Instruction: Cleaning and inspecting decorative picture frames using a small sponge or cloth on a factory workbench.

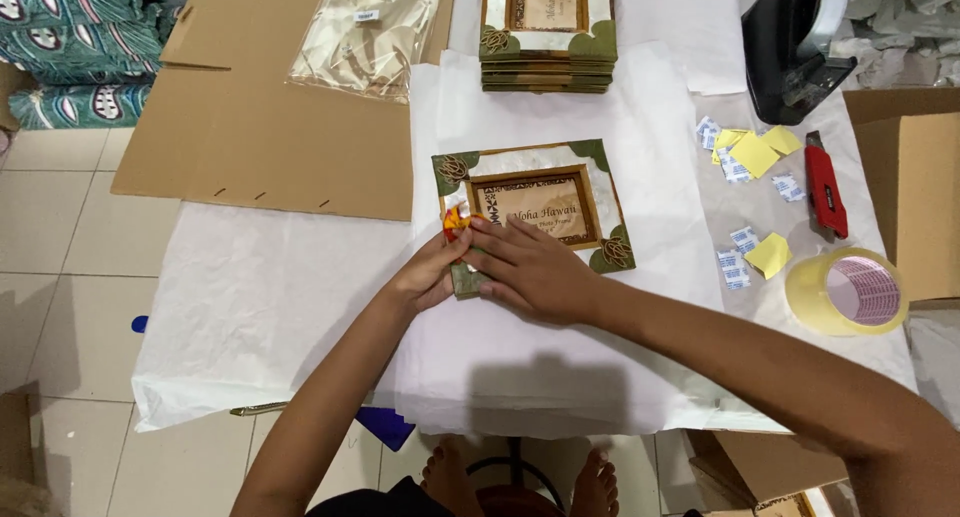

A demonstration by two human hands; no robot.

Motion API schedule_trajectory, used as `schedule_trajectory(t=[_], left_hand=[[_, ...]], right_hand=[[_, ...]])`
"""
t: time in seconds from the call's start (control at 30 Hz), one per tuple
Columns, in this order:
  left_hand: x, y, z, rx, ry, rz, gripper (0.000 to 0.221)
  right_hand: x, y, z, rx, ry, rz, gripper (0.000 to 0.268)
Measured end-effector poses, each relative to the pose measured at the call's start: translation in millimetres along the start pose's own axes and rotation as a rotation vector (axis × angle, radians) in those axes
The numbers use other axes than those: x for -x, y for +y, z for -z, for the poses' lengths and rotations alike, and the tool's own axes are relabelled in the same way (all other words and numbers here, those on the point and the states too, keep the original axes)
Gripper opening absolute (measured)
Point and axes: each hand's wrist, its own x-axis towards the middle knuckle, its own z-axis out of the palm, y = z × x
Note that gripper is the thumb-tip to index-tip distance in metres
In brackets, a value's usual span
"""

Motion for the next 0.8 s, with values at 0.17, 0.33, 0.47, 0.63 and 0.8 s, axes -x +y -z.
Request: schedule_trajectory(t=[0.17,0.33,0.47,0.63,0.8], left_hand=[[9.4,17.9,-22.3,0.034,0.004,-0.003,0.056],[7.9,17.4,-19.8,0.074,0.003,0.0,0.059],[4.8,13.1,-15.0,0.105,0.004,0.041,0.071],[-13.1,-8.1,15.9,0.176,0.023,0.073,0.073],[0.9,7.9,-6.4,0.113,0.011,0.065,0.065]], right_hand=[[-19.9,7.2,8.9,0.026,0.022,0.016,0.049],[-23.1,9.7,8.9,-0.042,-0.035,-0.019,0.052],[-11.0,-7.7,12.1,-0.073,-0.061,-0.035,0.055],[-2.8,-15.0,12.2,-0.082,-0.063,0.004,0.055],[-17.1,-1.9,7.0,-0.051,-0.033,-0.051,0.055]])
